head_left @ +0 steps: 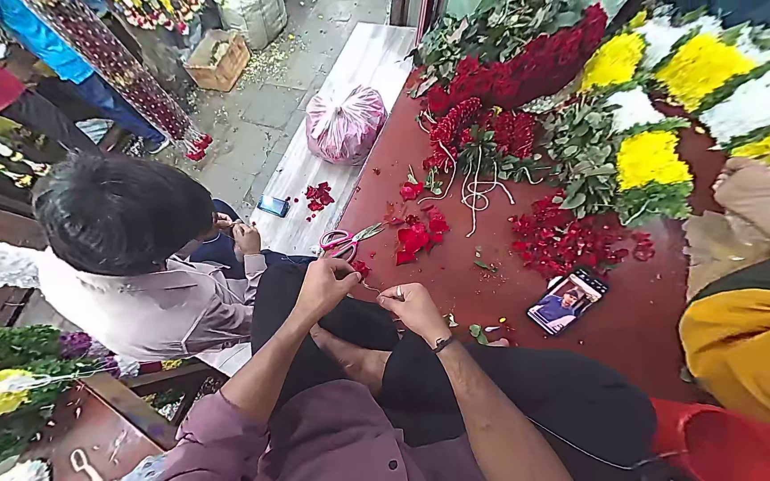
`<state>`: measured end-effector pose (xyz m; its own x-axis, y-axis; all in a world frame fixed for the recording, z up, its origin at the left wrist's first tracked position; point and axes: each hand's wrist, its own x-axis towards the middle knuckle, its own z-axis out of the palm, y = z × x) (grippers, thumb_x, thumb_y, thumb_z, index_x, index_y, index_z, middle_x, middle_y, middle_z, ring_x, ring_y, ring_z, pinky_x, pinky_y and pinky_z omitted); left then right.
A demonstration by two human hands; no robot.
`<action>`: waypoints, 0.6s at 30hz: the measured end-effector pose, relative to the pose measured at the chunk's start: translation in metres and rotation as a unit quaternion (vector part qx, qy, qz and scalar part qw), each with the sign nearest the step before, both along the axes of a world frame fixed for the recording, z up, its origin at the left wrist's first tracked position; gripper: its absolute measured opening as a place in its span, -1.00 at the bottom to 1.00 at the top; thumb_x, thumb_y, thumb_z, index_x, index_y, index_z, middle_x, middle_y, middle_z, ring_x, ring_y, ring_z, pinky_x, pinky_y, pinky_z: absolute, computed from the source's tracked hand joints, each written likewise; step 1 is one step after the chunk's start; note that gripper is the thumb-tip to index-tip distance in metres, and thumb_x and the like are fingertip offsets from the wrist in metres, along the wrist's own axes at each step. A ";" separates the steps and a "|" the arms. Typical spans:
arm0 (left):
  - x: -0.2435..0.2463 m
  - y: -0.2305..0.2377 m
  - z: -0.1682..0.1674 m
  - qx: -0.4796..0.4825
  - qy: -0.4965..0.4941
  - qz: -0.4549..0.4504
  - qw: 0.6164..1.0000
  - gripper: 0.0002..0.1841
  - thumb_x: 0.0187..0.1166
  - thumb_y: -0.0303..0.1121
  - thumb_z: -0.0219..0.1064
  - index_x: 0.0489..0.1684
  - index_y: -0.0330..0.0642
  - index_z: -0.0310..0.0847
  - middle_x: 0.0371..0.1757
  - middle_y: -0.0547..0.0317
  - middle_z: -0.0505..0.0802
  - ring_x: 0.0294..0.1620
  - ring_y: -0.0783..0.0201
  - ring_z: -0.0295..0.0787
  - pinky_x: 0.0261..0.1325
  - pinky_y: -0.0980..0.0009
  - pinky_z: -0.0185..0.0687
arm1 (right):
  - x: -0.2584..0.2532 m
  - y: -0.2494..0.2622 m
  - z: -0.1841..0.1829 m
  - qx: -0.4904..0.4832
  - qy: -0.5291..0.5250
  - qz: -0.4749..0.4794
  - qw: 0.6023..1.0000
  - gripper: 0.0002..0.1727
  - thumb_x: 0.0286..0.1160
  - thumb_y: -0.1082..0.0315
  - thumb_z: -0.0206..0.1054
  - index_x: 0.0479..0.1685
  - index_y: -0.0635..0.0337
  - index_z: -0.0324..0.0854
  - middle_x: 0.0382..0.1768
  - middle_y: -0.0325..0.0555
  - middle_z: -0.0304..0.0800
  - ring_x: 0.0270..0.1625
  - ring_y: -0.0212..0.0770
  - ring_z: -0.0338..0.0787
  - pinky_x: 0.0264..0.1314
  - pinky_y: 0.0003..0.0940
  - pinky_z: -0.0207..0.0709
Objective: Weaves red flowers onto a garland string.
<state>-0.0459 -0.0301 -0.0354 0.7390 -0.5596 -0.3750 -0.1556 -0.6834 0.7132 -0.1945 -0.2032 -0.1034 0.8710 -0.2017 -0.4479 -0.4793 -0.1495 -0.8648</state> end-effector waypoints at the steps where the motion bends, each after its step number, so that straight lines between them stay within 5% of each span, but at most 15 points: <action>1: -0.001 0.000 -0.004 0.008 -0.008 0.003 1.000 -0.89 0.47 -0.22 0.52 -0.38 0.02 0.88 -0.41 0.37 0.89 -0.40 0.45 0.79 -0.22 0.23 0.77 | -0.001 0.002 -0.001 0.001 0.000 0.008 1.000 -0.81 0.46 0.13 0.46 -0.32 -0.03 0.93 -0.43 -0.35 0.89 -0.35 -0.48 0.78 -0.15 -0.31 0.67; 6: 0.002 0.004 -0.033 0.073 -0.012 0.007 0.997 -0.87 0.43 -0.22 0.51 -0.44 -0.02 0.85 -0.41 0.25 0.87 -0.33 0.26 0.82 -0.14 -0.02 0.74 | -0.004 0.007 0.006 0.026 0.008 0.013 1.000 -0.83 0.45 0.17 0.48 -0.38 -0.02 0.93 -0.50 -0.38 0.86 -0.43 -0.53 0.73 -0.26 -0.38 0.60; 13: 0.010 0.010 -0.050 0.053 -0.008 -0.008 0.999 -0.89 0.47 -0.24 0.52 -0.37 -0.03 0.88 -0.33 0.22 0.90 -0.25 0.23 0.84 -0.06 -0.06 0.74 | -0.013 -0.006 0.005 0.041 0.061 0.055 0.996 -0.78 0.49 0.18 0.42 -0.36 0.12 0.84 -0.61 -0.34 0.68 -0.58 -0.48 0.54 -0.42 -0.41 0.45; 15: 0.012 0.013 -0.054 0.038 -0.011 -0.008 0.999 -0.88 0.50 -0.24 0.49 -0.33 -0.05 0.88 -0.29 0.18 0.90 -0.20 0.18 0.84 0.00 -0.10 0.75 | -0.016 -0.039 0.007 0.008 0.112 0.054 0.992 -0.72 0.56 0.13 0.41 -0.16 0.16 0.86 -0.39 -0.22 0.86 -0.37 -0.39 0.78 -0.17 -0.34 0.70; 18: 0.010 0.010 -0.054 0.026 -0.001 -0.014 1.000 -0.87 0.50 -0.22 0.47 -0.32 -0.03 0.88 -0.27 0.23 0.91 -0.20 0.26 0.85 0.00 -0.02 0.78 | -0.008 -0.087 0.016 -0.110 0.168 -0.042 0.979 -0.71 0.57 0.19 0.41 0.08 0.18 0.82 -0.05 -0.03 0.90 0.00 -0.15 0.86 0.21 -0.04 0.71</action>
